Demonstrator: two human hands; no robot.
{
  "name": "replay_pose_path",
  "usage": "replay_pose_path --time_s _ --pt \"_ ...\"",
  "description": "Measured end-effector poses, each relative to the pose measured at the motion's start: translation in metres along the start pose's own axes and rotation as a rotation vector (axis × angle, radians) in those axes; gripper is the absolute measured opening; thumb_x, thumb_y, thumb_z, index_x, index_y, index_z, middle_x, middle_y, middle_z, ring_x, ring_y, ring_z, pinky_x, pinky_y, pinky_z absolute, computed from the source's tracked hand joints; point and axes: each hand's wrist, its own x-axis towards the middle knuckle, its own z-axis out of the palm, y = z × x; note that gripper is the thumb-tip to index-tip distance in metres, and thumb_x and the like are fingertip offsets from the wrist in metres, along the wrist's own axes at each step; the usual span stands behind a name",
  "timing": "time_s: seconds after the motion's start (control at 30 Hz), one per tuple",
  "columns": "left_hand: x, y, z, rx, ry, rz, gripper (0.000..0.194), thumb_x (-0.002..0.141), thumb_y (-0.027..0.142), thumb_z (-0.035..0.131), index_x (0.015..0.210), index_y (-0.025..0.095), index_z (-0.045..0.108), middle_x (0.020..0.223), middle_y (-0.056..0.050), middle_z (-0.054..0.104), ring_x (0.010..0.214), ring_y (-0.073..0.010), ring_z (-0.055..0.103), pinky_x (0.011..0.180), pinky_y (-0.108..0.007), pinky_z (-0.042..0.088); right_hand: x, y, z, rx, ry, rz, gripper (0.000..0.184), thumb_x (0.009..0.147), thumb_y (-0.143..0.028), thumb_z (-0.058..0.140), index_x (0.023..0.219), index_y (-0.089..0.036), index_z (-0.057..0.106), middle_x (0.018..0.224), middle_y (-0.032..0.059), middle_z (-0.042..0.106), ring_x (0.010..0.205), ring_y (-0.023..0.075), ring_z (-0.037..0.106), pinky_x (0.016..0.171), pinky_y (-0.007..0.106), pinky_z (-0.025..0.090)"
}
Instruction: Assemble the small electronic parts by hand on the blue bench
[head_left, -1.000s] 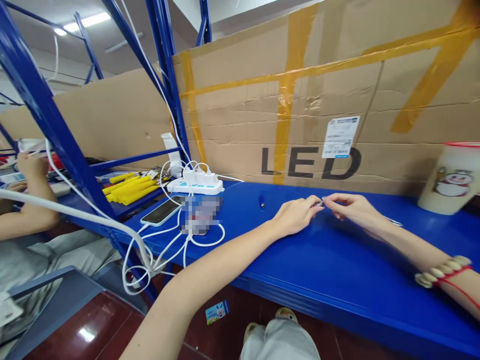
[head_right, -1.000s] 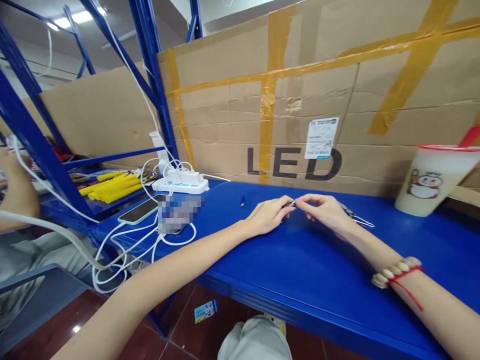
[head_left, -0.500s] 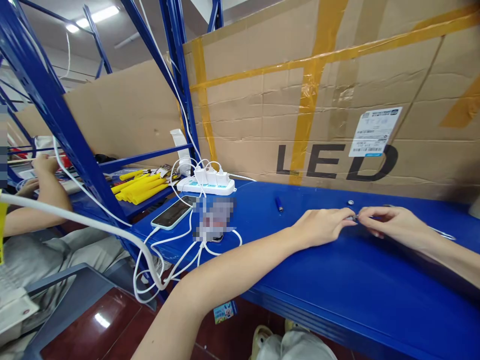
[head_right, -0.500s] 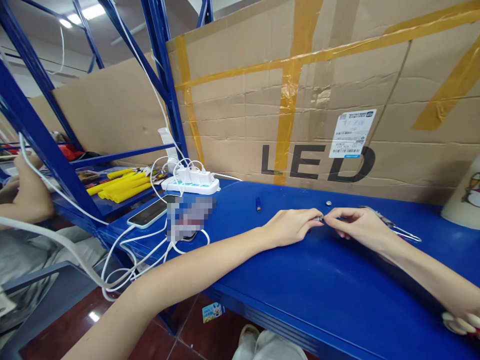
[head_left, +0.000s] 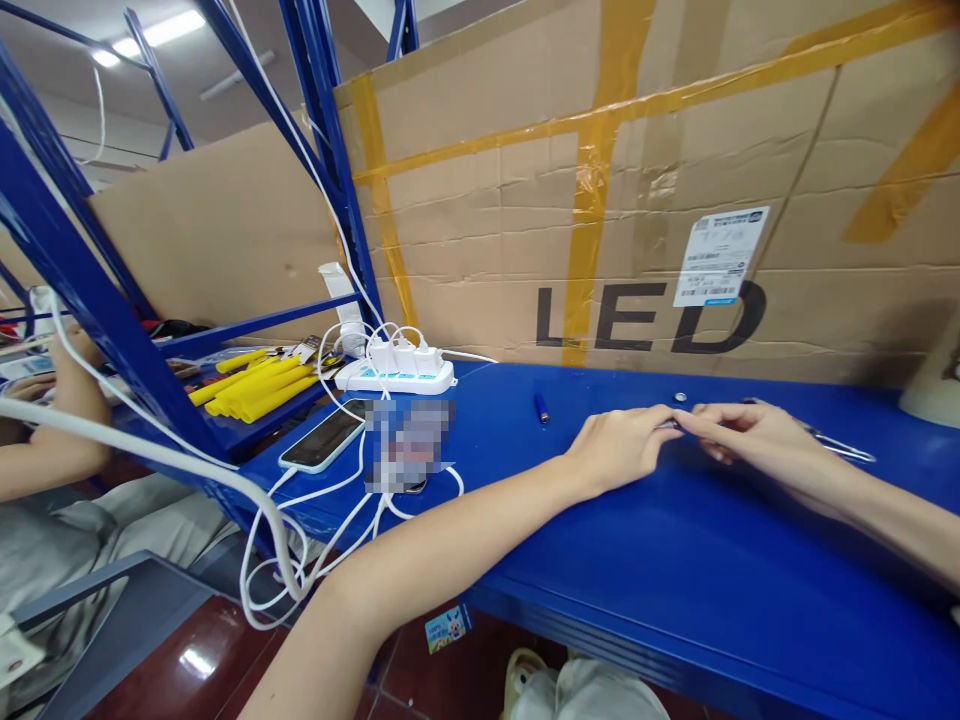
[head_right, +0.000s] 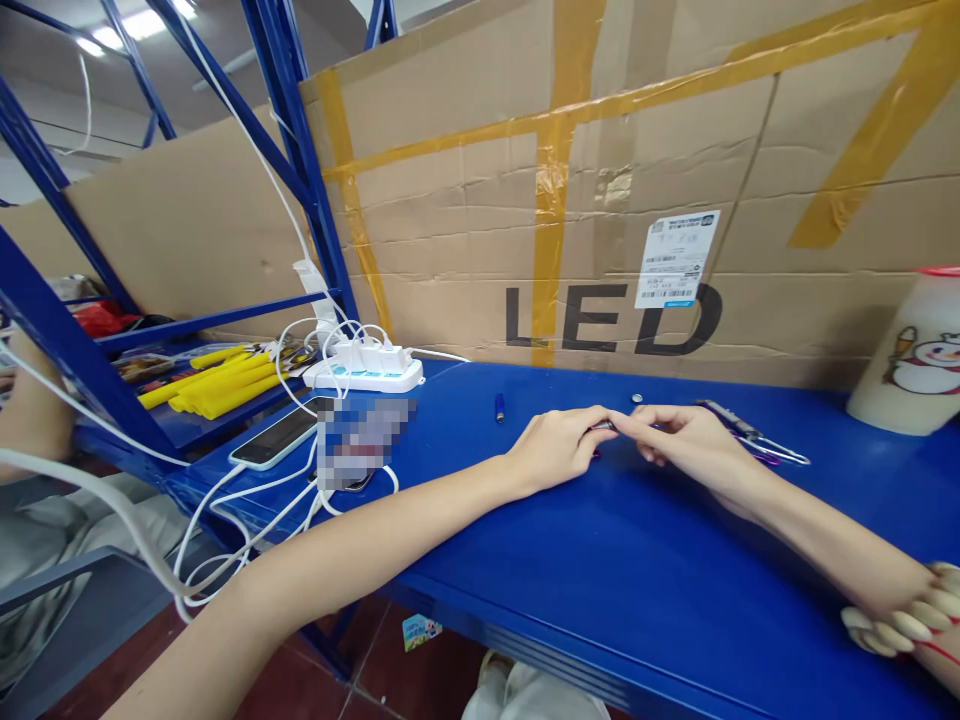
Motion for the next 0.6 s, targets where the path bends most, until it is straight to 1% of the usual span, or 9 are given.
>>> replay_pose_path --time_s 0.07,0.13,0.23,0.33,0.4,0.47,0.53,0.6 --pt "0.001 0.000 0.000 -0.002 0.010 0.008 0.022 0.087 0.028 0.036 0.100 0.024 0.055 0.098 0.000 0.064 0.088 -0.0161 0.060 0.073 -0.026 0.047 0.000 -0.001 0.001 0.026 -0.027 0.021 0.048 0.057 -0.059 0.063 0.048 -0.015 0.046 0.047 -0.0024 0.042 0.047 0.0070 0.035 0.046 0.022 0.027" --pt "0.001 -0.001 0.001 -0.012 0.036 0.006 0.022 0.087 0.027 0.037 0.099 0.023 0.055 0.099 -0.001 0.064 0.089 -0.0160 0.060 0.074 -0.025 0.047 0.001 0.000 0.001 0.044 -0.035 0.012 0.050 0.057 -0.061 0.062 0.049 -0.015 0.045 0.046 -0.0025 0.042 0.046 0.0071 0.036 0.045 0.022 0.027" --pt "0.002 -0.001 0.001 -0.047 0.046 0.008 0.024 0.086 0.025 0.037 0.103 0.024 0.054 0.101 0.000 0.064 0.091 -0.0155 0.059 0.077 -0.025 0.046 0.002 0.000 0.000 0.052 -0.038 -0.007 0.052 0.056 -0.065 0.059 0.050 -0.015 0.046 0.047 -0.0026 0.043 0.045 0.0069 0.037 0.045 0.021 0.028" --pt "0.003 -0.001 0.000 -0.090 0.041 0.005 0.027 0.086 0.025 0.036 0.108 0.027 0.052 0.103 0.002 0.063 0.092 -0.0145 0.059 0.078 -0.024 0.045 0.002 0.000 0.001 0.075 -0.038 -0.012 0.050 0.056 -0.064 0.060 0.053 -0.015 0.049 0.046 -0.0031 0.043 0.044 0.0064 0.037 0.044 0.021 0.029" --pt "0.004 -0.001 -0.001 -0.118 0.062 -0.003 0.028 0.086 0.023 0.037 0.109 0.028 0.051 0.106 0.003 0.062 0.094 -0.0137 0.058 0.079 -0.024 0.045 0.000 -0.001 0.005 0.064 -0.067 -0.019 0.047 0.057 -0.061 0.061 0.054 -0.015 0.052 0.045 -0.0032 0.044 0.044 0.0063 0.037 0.044 0.020 0.029" --pt "0.005 -0.002 -0.002 -0.144 0.070 0.007 0.027 0.084 0.022 0.037 0.105 0.027 0.054 0.104 0.003 0.063 0.092 -0.0130 0.058 0.079 -0.023 0.044 -0.002 -0.003 0.010 -0.012 -0.178 -0.040 0.044 0.056 -0.058 0.064 0.055 -0.014 0.056 0.043 -0.0026 0.045 0.043 0.0069 0.038 0.044 0.021 0.030" --pt "0.007 -0.003 -0.002 -0.171 0.082 0.014 0.025 0.084 0.021 0.036 0.099 0.025 0.057 0.099 0.002 0.063 0.089 -0.0124 0.058 0.078 -0.022 0.044 -0.003 -0.004 0.015 -0.025 -0.174 -0.067 0.043 0.058 -0.057 0.063 0.060 -0.015 0.059 0.041 -0.0036 0.045 0.041 0.0065 0.036 0.044 0.021 0.029" --pt "0.009 -0.005 0.000 -0.195 0.107 -0.016 0.025 0.083 0.022 0.036 0.096 0.024 0.057 0.095 0.002 0.064 0.086 -0.0123 0.058 0.077 -0.022 0.044 -0.003 -0.004 0.017 -0.022 -0.139 -0.076 0.042 0.060 -0.057 0.061 0.064 -0.014 0.061 0.041 -0.0041 0.044 0.041 0.0063 0.036 0.044 0.020 0.030"
